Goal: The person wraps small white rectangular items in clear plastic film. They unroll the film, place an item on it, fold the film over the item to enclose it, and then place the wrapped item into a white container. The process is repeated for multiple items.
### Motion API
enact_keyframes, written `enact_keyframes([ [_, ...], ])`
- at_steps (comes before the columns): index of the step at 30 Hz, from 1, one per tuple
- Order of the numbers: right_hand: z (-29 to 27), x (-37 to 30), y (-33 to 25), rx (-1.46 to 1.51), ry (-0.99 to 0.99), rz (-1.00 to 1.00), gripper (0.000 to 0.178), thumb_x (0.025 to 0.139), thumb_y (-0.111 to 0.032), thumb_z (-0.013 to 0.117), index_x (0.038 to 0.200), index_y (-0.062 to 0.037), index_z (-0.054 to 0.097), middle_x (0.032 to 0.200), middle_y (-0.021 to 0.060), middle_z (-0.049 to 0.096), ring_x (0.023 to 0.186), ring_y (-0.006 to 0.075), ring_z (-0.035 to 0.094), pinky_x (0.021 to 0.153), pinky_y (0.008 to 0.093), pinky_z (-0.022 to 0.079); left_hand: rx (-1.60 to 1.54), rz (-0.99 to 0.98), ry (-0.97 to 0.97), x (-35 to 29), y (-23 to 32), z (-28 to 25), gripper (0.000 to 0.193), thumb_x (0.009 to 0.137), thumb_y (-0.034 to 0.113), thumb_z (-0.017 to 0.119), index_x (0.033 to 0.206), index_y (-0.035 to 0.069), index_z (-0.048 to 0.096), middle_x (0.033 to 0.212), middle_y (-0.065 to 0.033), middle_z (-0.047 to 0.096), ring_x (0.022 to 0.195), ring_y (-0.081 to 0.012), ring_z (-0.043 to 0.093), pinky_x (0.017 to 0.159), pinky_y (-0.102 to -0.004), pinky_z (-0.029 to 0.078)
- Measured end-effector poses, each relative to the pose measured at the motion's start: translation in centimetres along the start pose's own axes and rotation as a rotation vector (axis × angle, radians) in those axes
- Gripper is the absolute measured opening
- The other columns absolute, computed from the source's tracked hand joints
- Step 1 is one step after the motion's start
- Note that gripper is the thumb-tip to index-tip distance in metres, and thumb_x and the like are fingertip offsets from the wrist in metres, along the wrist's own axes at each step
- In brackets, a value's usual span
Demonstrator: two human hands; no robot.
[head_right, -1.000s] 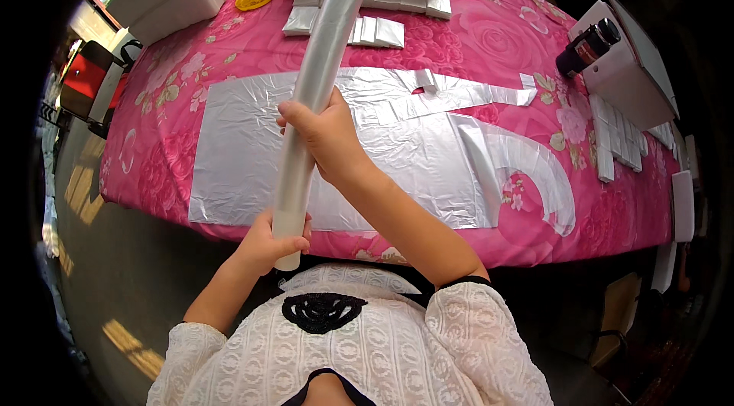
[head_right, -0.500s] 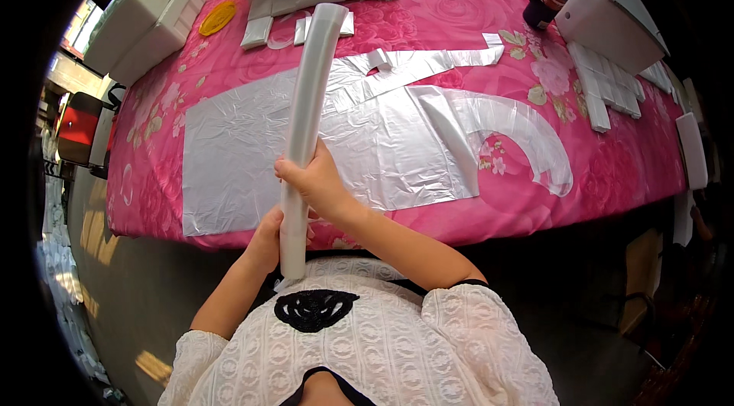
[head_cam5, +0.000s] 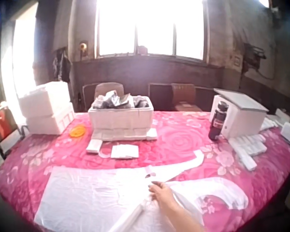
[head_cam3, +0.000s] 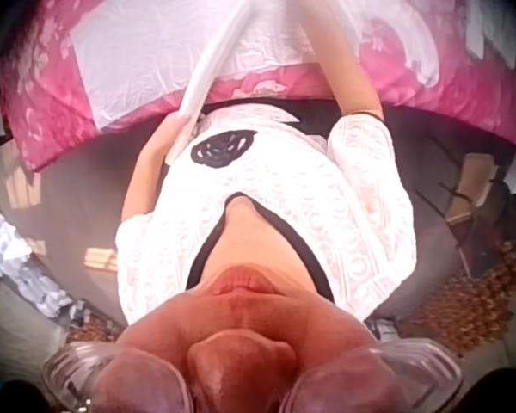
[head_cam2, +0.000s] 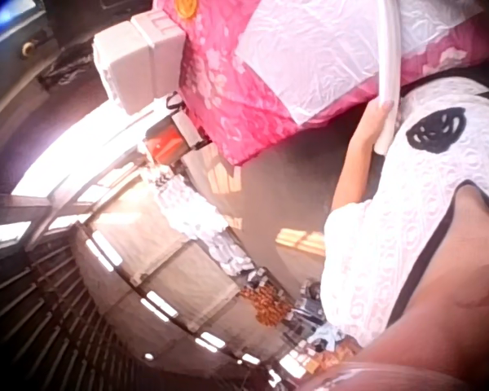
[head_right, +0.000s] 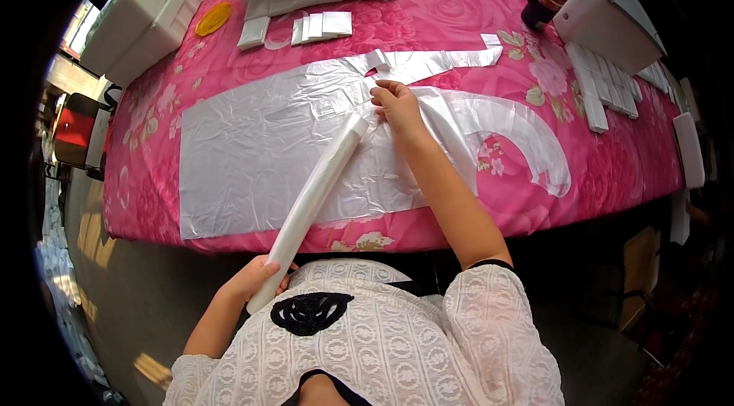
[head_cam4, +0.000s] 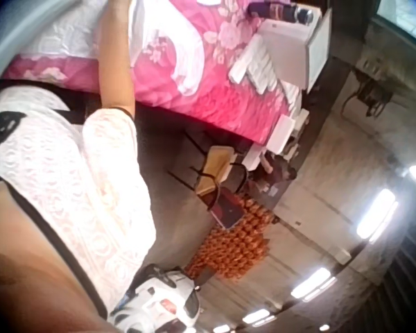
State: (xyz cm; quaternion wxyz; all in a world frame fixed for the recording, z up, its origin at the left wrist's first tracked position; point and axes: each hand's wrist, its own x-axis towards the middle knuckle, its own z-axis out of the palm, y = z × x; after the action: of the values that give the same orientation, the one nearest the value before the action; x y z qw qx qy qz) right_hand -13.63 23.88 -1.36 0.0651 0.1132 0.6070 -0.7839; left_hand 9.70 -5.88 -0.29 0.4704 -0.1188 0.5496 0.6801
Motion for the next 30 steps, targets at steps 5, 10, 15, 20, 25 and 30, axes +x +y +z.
enact_keyframes([
  [5,-0.7,-1.2,-0.9,-0.385,-0.197,0.063,0.029,0.081,-0.03,0.062,0.094,-0.0032,0.062,0.075,0.0003,0.059,0.055,0.0055,0.05,0.043,0.0216,0.036,0.009,0.015,-0.005,0.1,-0.8,-0.3,0.058,0.078,0.049,0.061,0.112,0.004,0.05,0.07,-0.0028,0.055,0.058,-0.0095,0.053,0.054,-0.0228,0.046],
  [10,-0.4,-1.9,-0.7,-0.488,-0.47,0.162,0.03,0.08,-0.03,0.064,0.089,-0.0017,0.063,0.068,0.0008,0.057,0.054,0.0066,0.051,0.047,0.0205,0.038,-0.025,0.009,-0.04,0.2,-1.0,-0.5,0.057,0.078,0.046,0.062,0.113,0.004,0.049,0.071,-0.0028,0.055,0.058,-0.0093,0.054,0.055,-0.0227,0.046],
  [15,-1.1,-1.1,0.1,-0.36,-0.514,0.197,0.02,0.081,-0.021,0.065,0.085,-0.0019,0.063,0.068,0.0004,0.057,0.056,0.0062,0.05,0.05,0.02,0.038,0.056,0.032,-0.03,0.0,-0.9,-0.7,0.053,0.078,0.042,0.062,0.111,0.003,0.05,0.073,-0.0038,0.056,0.061,-0.0093,0.054,0.057,-0.0232,0.047],
  [20,-2.8,0.3,-1.7,-0.47,-0.263,0.042,0.018,0.083,-0.019,0.063,0.082,-0.0005,0.063,0.065,-0.0004,0.057,0.056,0.0054,0.048,0.049,0.0206,0.037,0.105,-0.044,-0.001,-0.9,-1.1,-1.3,0.039,0.078,0.026,0.062,0.107,0.001,0.052,0.078,-0.0056,0.058,0.064,-0.0109,0.056,0.06,-0.0253,0.048],
  [25,-12.4,6.1,-4.2,-0.597,0.119,-0.24,0.019,0.083,-0.017,0.061,0.079,0.0013,0.063,0.064,-0.0001,0.056,0.056,0.0063,0.049,0.05,0.022,0.04,0.124,-0.187,-0.066,-4.0,-0.7,-3.6,0.037,0.075,0.015,0.064,0.106,0.0,0.052,0.084,-0.007,0.059,0.074,-0.0132,0.059,0.067,-0.0277,0.051],
  [30,-15.4,6.9,-6.3,-0.676,0.182,-0.322,0.021,0.083,-0.019,0.061,0.085,0.0018,0.064,0.069,0.0003,0.06,0.06,0.0062,0.051,0.055,0.021,0.042,0.32,-0.193,-0.113,-7.4,1.1,-8.0,0.046,0.069,0.018,0.074,0.108,0.0,0.055,0.092,-0.0059,0.062,0.083,-0.0125,0.059,0.078,-0.027,0.046],
])
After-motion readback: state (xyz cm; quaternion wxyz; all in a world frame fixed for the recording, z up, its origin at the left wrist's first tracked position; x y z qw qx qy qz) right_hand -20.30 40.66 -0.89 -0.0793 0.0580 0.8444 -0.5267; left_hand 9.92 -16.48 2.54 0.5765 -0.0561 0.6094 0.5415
